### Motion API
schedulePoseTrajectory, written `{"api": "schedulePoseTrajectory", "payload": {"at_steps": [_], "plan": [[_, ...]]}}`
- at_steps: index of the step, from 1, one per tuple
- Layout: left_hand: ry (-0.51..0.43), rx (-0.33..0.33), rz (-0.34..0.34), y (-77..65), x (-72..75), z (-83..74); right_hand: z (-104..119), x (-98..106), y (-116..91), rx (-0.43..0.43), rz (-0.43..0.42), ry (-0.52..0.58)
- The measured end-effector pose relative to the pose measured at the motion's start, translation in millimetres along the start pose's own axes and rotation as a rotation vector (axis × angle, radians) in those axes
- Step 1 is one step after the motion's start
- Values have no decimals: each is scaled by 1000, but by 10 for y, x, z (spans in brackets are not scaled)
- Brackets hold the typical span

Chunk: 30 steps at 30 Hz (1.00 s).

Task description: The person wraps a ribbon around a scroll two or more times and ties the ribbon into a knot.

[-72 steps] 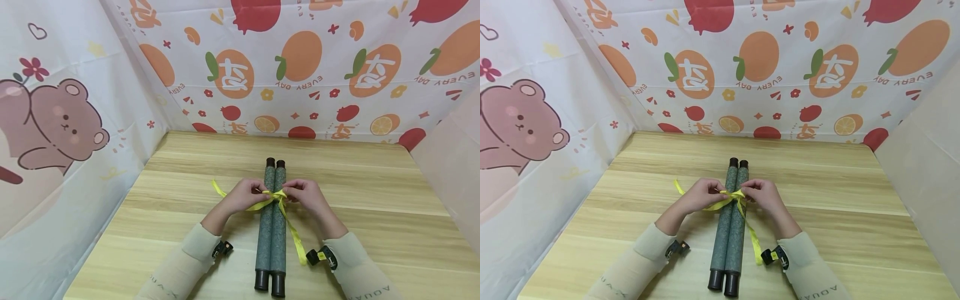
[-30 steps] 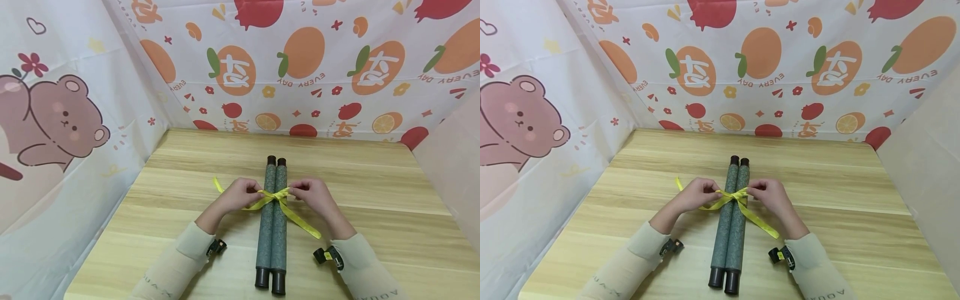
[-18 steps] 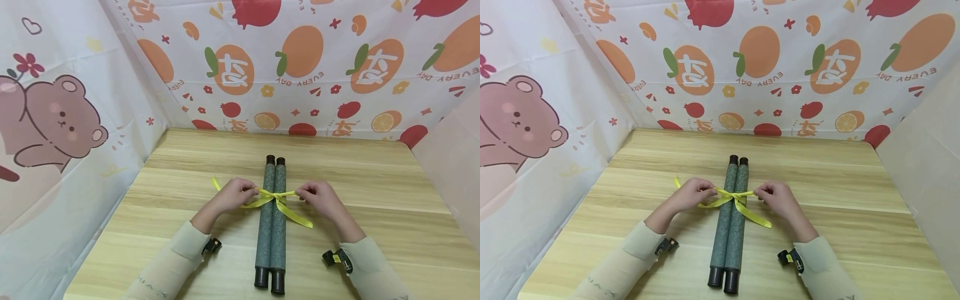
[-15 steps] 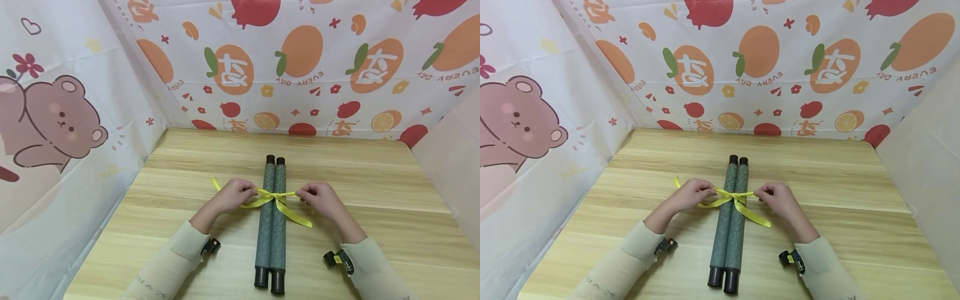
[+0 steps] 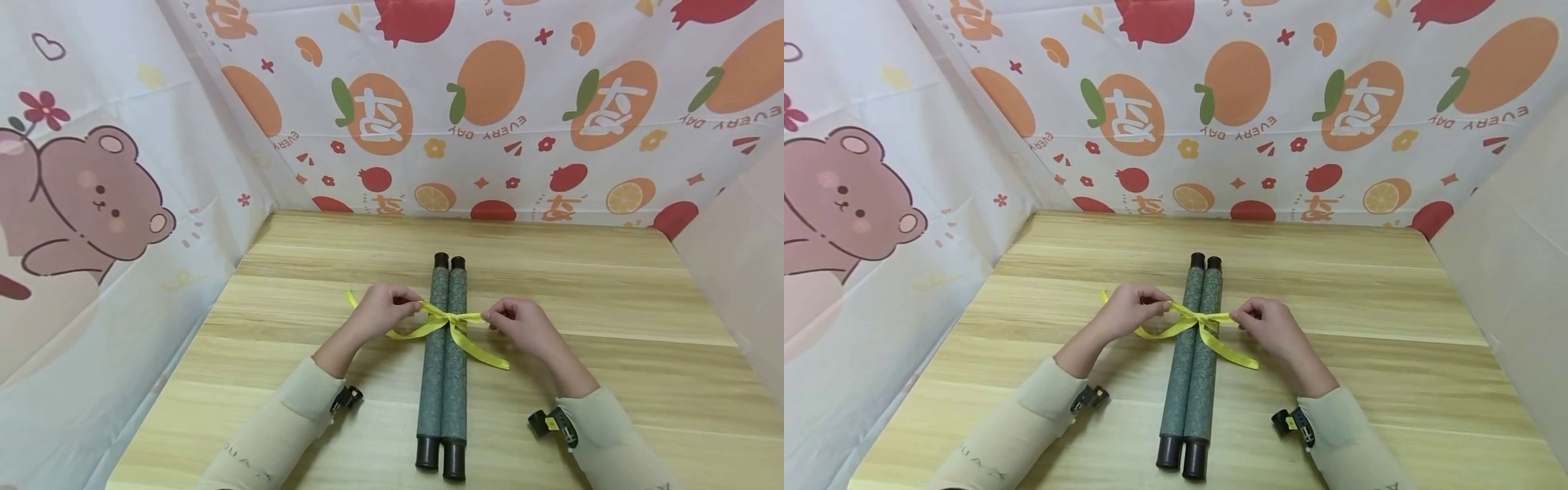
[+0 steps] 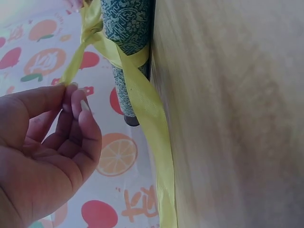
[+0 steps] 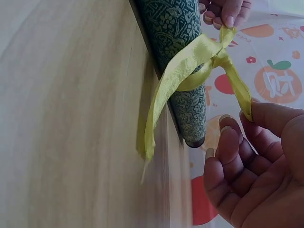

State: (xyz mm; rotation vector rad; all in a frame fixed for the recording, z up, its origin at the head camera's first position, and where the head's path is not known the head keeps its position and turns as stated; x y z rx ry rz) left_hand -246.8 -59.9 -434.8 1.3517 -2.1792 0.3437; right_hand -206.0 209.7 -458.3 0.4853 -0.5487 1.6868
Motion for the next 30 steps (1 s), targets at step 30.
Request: {"api": "schedulePoseTrajectory", "payload": {"at_steps": [30], "plan": [[211,52,90,-40,47,46,-262,128,-39,-51,30,-43]]}}
Point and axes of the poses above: each hand's wrist, its own y-axis towards the middle knuckle, its own x-axis out of the back of the hand, z = x × y, the point moved 3 cm from there along y, towards the middle knuckle, and after that the axes turned 2 degrees about -x, right-handed, at the moved point
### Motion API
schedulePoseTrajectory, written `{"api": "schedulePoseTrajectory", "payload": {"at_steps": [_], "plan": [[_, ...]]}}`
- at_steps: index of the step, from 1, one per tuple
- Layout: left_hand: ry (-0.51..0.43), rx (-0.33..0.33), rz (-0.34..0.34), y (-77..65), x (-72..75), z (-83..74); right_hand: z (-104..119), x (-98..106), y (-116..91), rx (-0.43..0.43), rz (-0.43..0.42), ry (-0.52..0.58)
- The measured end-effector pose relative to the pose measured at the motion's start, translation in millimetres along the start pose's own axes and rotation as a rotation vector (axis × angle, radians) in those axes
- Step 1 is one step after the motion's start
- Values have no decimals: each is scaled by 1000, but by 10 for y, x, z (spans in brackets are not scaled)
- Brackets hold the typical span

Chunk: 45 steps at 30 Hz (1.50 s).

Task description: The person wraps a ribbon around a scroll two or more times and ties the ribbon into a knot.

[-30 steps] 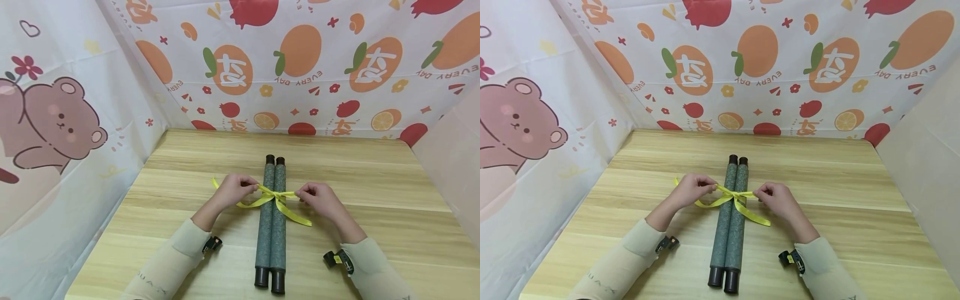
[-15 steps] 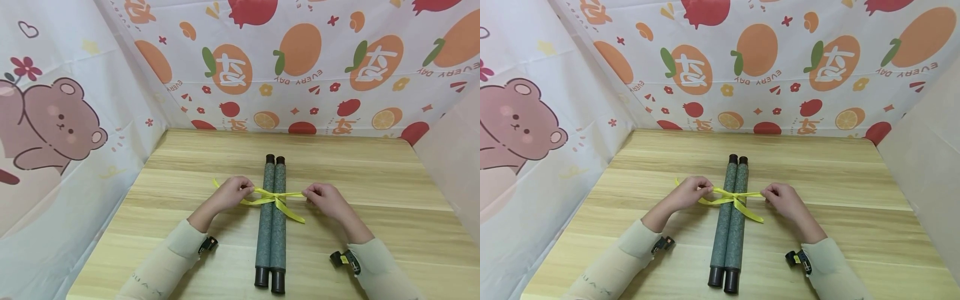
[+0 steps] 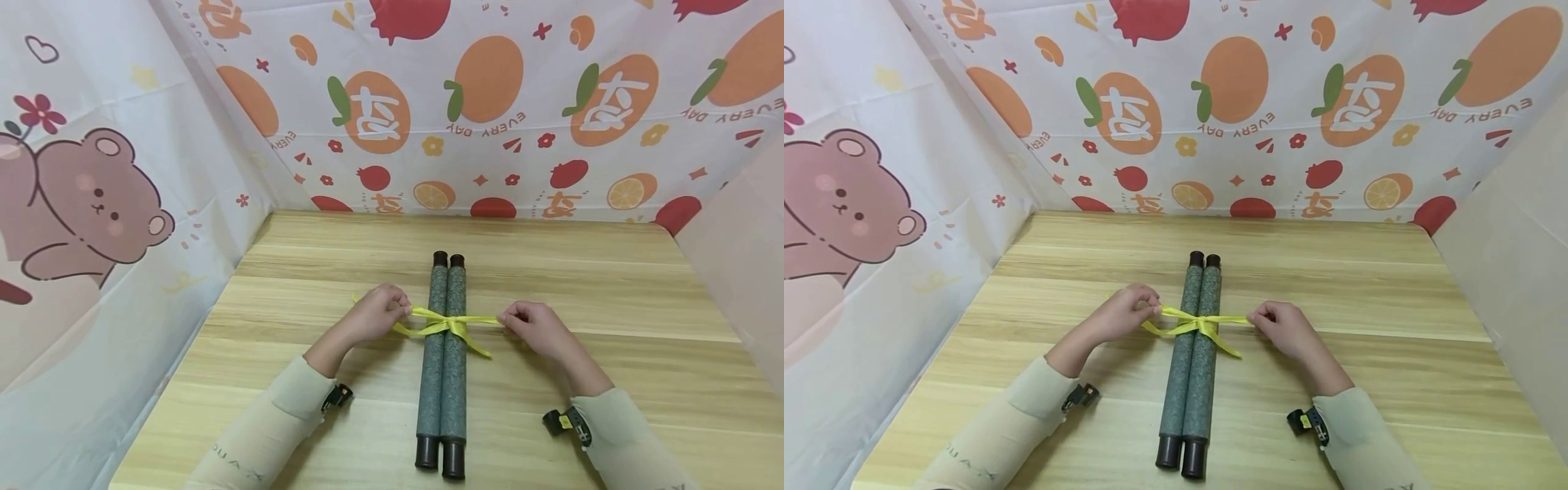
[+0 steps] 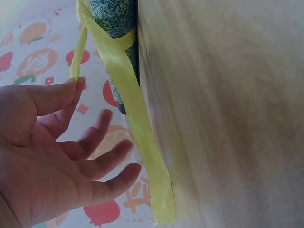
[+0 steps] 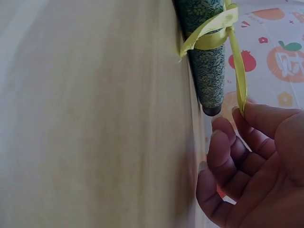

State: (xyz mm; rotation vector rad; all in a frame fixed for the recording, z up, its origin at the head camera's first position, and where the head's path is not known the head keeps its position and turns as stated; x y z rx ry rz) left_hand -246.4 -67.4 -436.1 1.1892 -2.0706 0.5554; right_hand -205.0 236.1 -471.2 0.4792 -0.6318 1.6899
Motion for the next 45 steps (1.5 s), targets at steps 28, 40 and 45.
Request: {"api": "schedulePoseTrajectory", "payload": {"at_steps": [28,40,45], "plan": [[28,25,93,-4,-8,67,-91,-6,44,68,39,-101],[148,21,28,-27,-17,59,-108,23,-17,59,26,-91],[154,13,14,-37,-17,65,-114,42,-33,68,27,-77]]}}
Point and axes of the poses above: each hand's wrist, its own y-axis towards the middle knuckle, its own x-axis out of the back of the hand, z = x × y, the point moved 3 cm from there along y, towards the middle knuckle, and after that the axes turned 2 degrees about -x, right-handed, at the moved point
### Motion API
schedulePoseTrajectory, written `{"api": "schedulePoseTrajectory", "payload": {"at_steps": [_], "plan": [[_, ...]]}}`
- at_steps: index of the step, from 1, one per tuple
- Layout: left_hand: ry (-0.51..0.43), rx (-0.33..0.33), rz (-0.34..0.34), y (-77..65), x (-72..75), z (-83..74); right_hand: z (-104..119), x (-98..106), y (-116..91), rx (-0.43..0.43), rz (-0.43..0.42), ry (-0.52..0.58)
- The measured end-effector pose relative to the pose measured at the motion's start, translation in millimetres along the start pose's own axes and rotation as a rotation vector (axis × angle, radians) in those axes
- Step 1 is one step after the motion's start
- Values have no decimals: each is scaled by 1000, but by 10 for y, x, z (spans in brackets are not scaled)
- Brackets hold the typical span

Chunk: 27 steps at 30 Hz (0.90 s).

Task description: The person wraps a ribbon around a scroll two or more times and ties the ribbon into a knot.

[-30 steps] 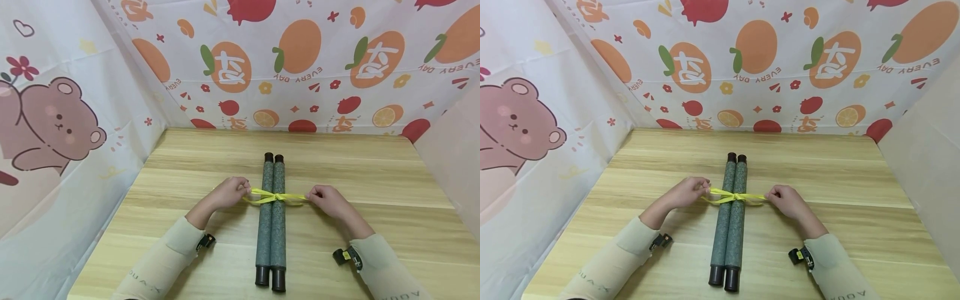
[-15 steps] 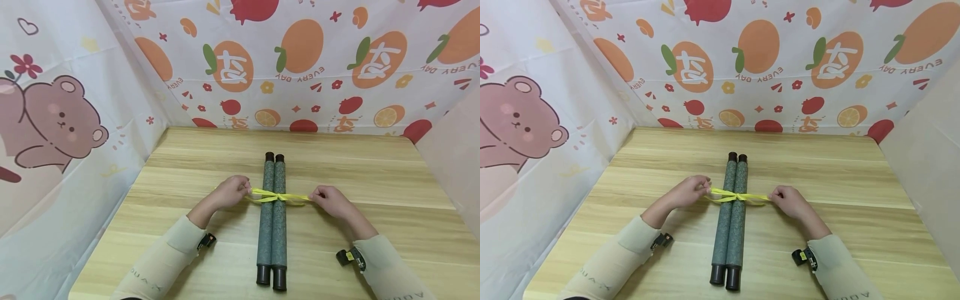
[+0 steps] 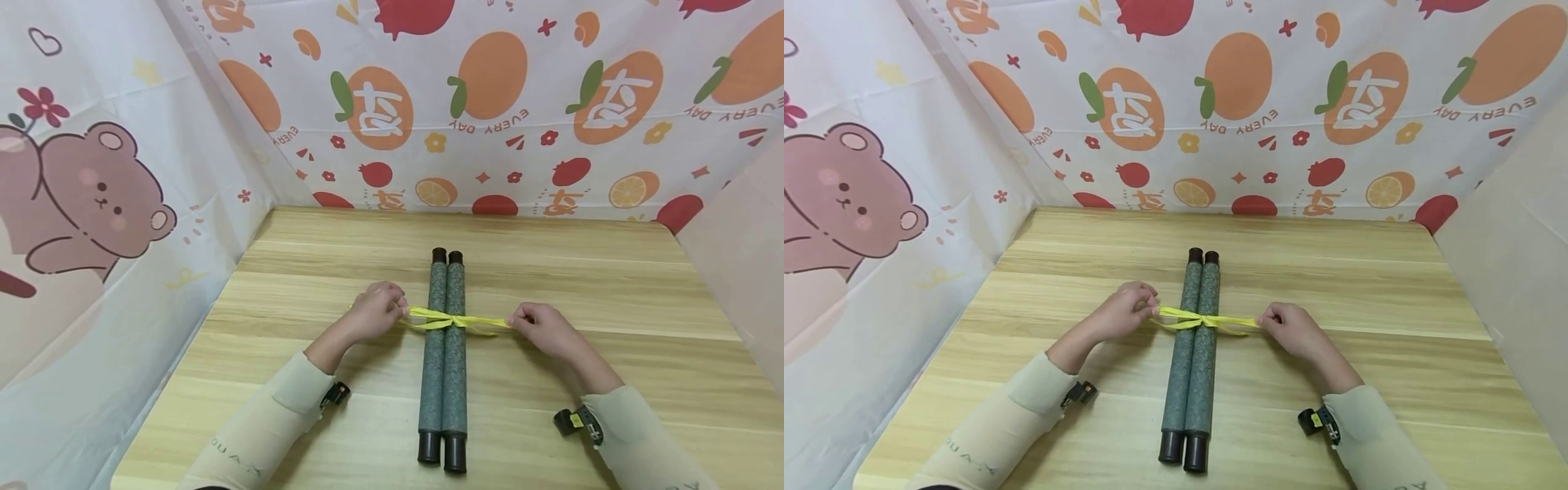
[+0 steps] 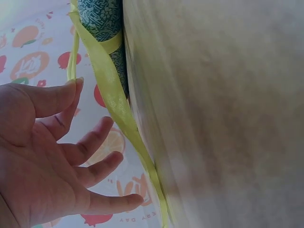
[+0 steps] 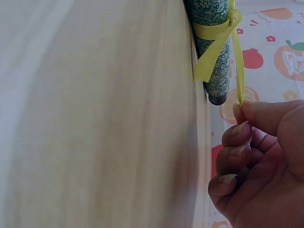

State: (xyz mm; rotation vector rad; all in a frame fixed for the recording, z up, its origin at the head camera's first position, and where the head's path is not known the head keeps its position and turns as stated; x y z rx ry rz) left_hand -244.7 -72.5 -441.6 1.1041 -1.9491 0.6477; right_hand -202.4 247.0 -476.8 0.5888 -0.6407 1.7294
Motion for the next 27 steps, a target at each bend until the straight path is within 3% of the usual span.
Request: {"api": "schedulePoseTrajectory", "payload": {"at_steps": [7,11,19,27], "plan": [[-13,3,16,12,0,24,-20,-2,14,3,7,10],[-71,6,23,41,22,51,13,23,30,-16,0,12],[-137,-20,-13,119,103,67,171,145,153,-47,-114,20],[-153,43,-23,162,310,292,132,171,250,-44,-122,-12]]}}
Point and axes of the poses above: each hand's wrist, its own y-axis towards the middle knuckle, its own x-axis out of the back of the hand, z = x × y, the point moved 3 cm from there along y, towards the middle knuckle, and after that the axes turned 2 degrees about -x, right-handed, at the moved point
